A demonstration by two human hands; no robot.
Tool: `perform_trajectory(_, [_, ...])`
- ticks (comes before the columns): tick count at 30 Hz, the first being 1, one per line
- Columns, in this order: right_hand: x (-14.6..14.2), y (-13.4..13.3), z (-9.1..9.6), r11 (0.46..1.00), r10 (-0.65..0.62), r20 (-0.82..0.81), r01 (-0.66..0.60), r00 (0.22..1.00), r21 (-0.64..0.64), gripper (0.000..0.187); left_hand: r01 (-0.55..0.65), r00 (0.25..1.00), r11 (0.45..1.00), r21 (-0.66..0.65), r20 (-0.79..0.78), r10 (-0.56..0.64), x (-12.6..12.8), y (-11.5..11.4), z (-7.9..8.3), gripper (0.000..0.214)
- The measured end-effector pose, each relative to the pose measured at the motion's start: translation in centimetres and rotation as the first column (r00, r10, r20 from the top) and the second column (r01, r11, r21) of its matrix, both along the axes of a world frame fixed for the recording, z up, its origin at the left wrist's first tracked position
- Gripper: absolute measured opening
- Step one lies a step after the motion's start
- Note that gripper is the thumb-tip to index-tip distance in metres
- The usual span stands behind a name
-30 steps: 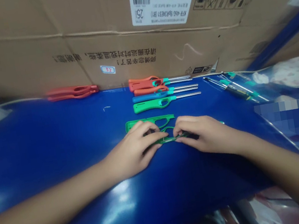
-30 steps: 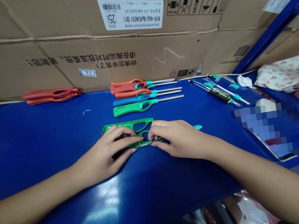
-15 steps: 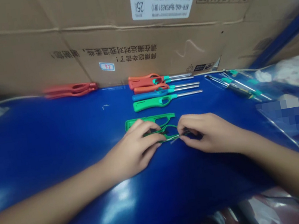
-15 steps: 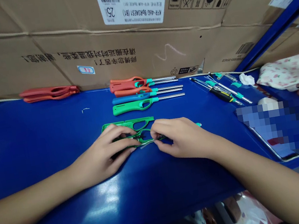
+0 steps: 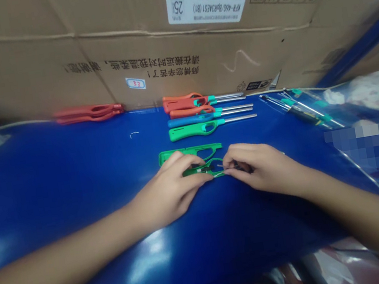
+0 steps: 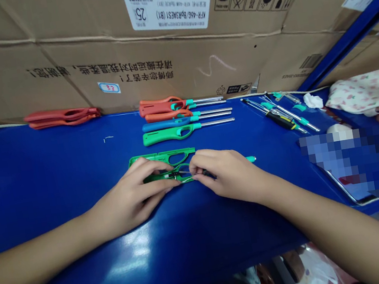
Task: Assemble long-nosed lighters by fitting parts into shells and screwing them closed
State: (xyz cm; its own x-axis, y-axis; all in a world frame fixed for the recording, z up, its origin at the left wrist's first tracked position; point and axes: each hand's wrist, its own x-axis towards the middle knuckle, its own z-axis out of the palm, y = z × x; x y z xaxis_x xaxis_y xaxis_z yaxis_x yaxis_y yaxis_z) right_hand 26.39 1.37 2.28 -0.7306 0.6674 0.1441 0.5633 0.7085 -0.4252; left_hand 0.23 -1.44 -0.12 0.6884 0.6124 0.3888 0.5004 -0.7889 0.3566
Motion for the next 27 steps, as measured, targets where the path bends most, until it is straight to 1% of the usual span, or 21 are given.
perform_trajectory(5, [-0.11,-0.13,-0.04,1.000,-0.003,0.018,0.003,1.000,0.007,0.006,0.008,1.000,1.000,0.027,-0.009,-0.008,0.02,0.08,-0.07,0.032])
perform_trajectory(13, [0.07,0.11,-0.37,1.000,0.005,-0.017,-0.005,1.000,0.000,0.005,0.004,0.999,1.000,0.019,-0.039,-0.003,-0.07,0.14,-0.18,0.032])
perform_trajectory(19, [0.14,0.26,-0.29,1.000,0.012,-0.024,-0.012,1.000,0.014,0.007,-0.020,0.999,0.999,0.040,0.048,0.018,-0.25,0.05,-0.41,0.024])
perform_trajectory(27, [0.04,0.20,-0.17,1.000,0.020,-0.017,-0.020,1.000,0.000,0.007,-0.010,0.998,0.998,0.054,0.058,0.006,-0.26,0.09,-0.27,0.023])
